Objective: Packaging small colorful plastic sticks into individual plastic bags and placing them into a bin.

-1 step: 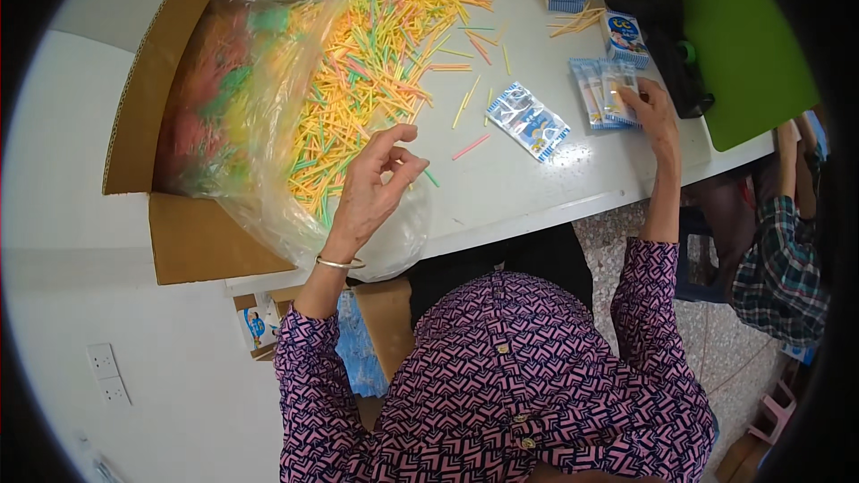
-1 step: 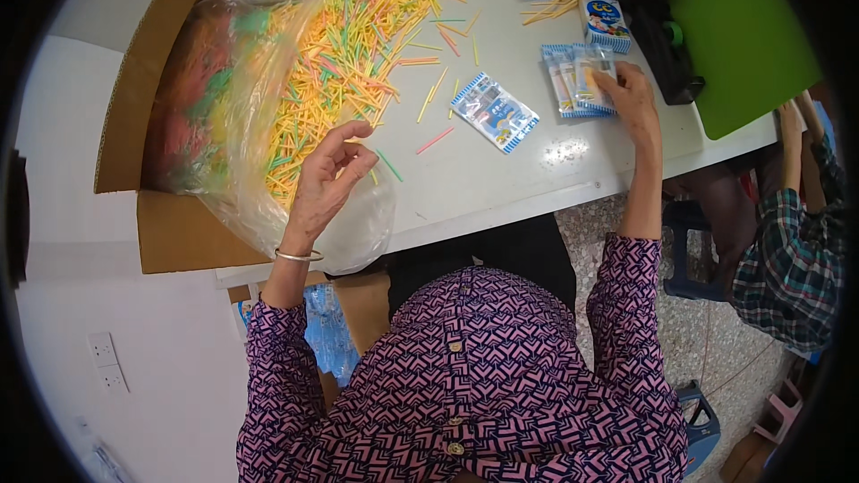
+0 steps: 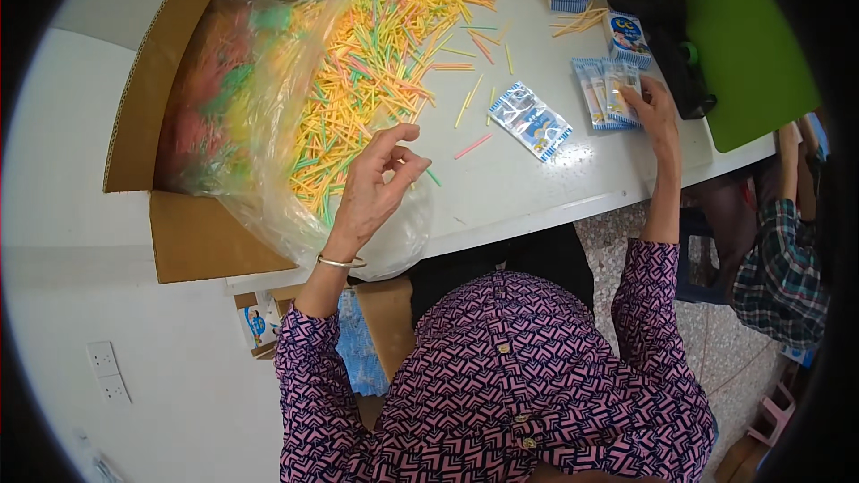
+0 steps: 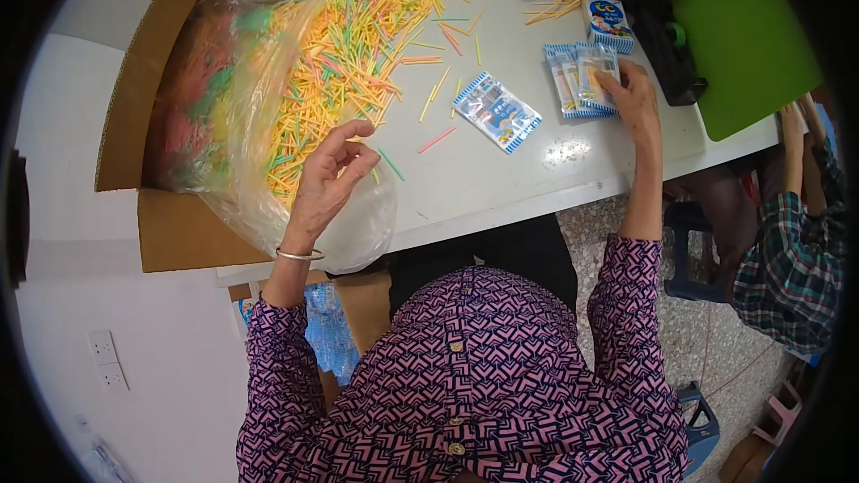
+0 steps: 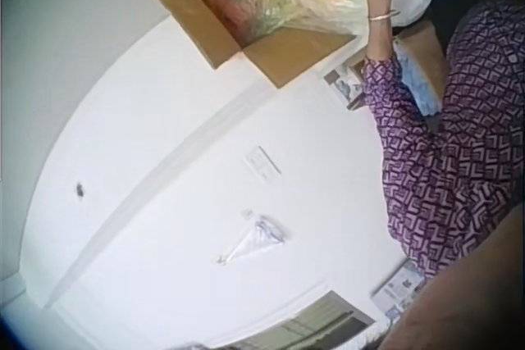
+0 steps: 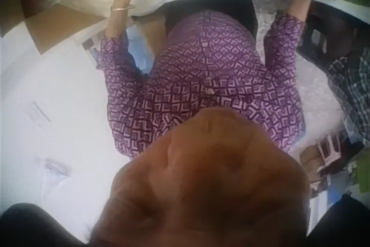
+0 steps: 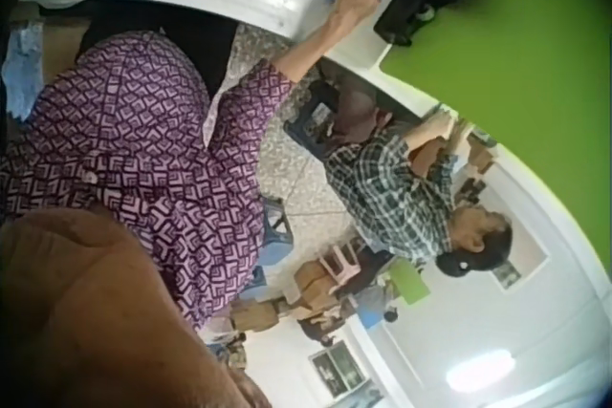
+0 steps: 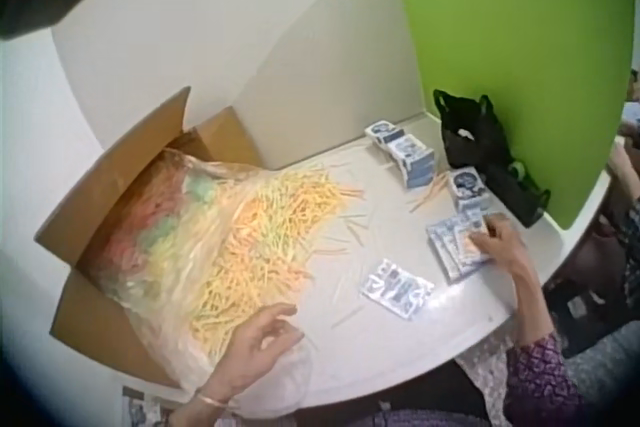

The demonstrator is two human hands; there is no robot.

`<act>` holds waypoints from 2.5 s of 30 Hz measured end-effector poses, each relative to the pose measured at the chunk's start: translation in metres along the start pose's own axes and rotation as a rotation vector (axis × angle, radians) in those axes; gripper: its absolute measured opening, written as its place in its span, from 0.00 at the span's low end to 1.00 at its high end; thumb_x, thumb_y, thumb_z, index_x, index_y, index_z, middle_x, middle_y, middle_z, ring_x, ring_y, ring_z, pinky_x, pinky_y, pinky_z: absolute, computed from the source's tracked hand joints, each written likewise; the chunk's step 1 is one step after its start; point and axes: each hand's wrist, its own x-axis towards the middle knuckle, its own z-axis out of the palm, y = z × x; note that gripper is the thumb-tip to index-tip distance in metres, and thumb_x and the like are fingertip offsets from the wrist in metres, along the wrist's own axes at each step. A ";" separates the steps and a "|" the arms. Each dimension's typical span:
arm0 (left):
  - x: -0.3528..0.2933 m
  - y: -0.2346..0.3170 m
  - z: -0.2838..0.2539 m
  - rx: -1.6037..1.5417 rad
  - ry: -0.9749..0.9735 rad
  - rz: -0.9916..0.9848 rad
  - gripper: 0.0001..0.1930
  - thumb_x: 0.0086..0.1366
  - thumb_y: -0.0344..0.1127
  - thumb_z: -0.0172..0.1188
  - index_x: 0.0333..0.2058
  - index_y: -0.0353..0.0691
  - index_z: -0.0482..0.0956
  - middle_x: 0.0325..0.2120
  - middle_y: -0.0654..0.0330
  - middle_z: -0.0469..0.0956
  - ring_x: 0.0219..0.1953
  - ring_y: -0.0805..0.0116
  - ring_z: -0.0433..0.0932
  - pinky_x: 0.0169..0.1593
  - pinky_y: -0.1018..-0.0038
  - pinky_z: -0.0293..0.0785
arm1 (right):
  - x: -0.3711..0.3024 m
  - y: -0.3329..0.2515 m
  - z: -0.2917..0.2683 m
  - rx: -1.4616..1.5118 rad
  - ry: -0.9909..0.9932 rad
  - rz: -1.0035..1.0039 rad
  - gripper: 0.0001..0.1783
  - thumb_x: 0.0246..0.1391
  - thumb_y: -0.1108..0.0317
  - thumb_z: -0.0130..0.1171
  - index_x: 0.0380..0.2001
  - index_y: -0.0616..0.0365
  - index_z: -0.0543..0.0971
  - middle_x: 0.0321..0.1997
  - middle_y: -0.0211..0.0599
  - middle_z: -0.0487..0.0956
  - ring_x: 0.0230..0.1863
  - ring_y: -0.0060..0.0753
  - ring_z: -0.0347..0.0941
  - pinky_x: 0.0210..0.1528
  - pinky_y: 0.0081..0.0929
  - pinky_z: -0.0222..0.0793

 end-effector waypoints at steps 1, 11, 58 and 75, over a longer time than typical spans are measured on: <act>0.001 -0.002 0.001 -0.001 -0.004 -0.002 0.18 0.58 0.26 0.61 0.48 0.33 0.72 0.41 0.57 0.73 0.33 0.75 0.76 0.36 0.80 0.72 | -0.002 -0.005 0.004 0.000 -0.004 -0.001 0.16 0.50 0.60 0.61 0.32 0.64 0.78 0.33 0.39 0.73 0.32 0.28 0.67 0.32 0.28 0.63; 0.000 0.011 0.007 0.121 -0.118 -0.012 0.17 0.60 0.28 0.60 0.48 0.34 0.72 0.43 0.61 0.71 0.37 0.76 0.75 0.43 0.78 0.73 | -0.066 -0.084 0.096 -0.497 -0.055 -0.529 0.16 0.46 0.63 0.64 0.35 0.62 0.76 0.44 0.39 0.72 0.47 0.44 0.64 0.49 0.40 0.58; -0.027 -0.034 -0.051 0.243 0.146 -0.006 0.08 0.61 0.32 0.56 0.34 0.33 0.76 0.30 0.52 0.77 0.32 0.56 0.74 0.37 0.72 0.70 | -0.130 -0.164 0.134 0.370 -0.682 -0.538 0.10 0.53 0.67 0.58 0.30 0.65 0.76 0.24 0.41 0.74 0.27 0.39 0.70 0.30 0.32 0.64; -0.015 -0.082 -0.071 1.281 0.133 0.007 0.17 0.45 0.38 0.58 0.31 0.30 0.75 0.41 0.48 0.67 0.43 0.53 0.65 0.44 0.60 0.59 | -0.161 -0.166 0.172 0.430 -0.996 -0.689 0.09 0.55 0.63 0.55 0.31 0.59 0.76 0.29 0.40 0.71 0.38 0.43 0.67 0.42 0.36 0.64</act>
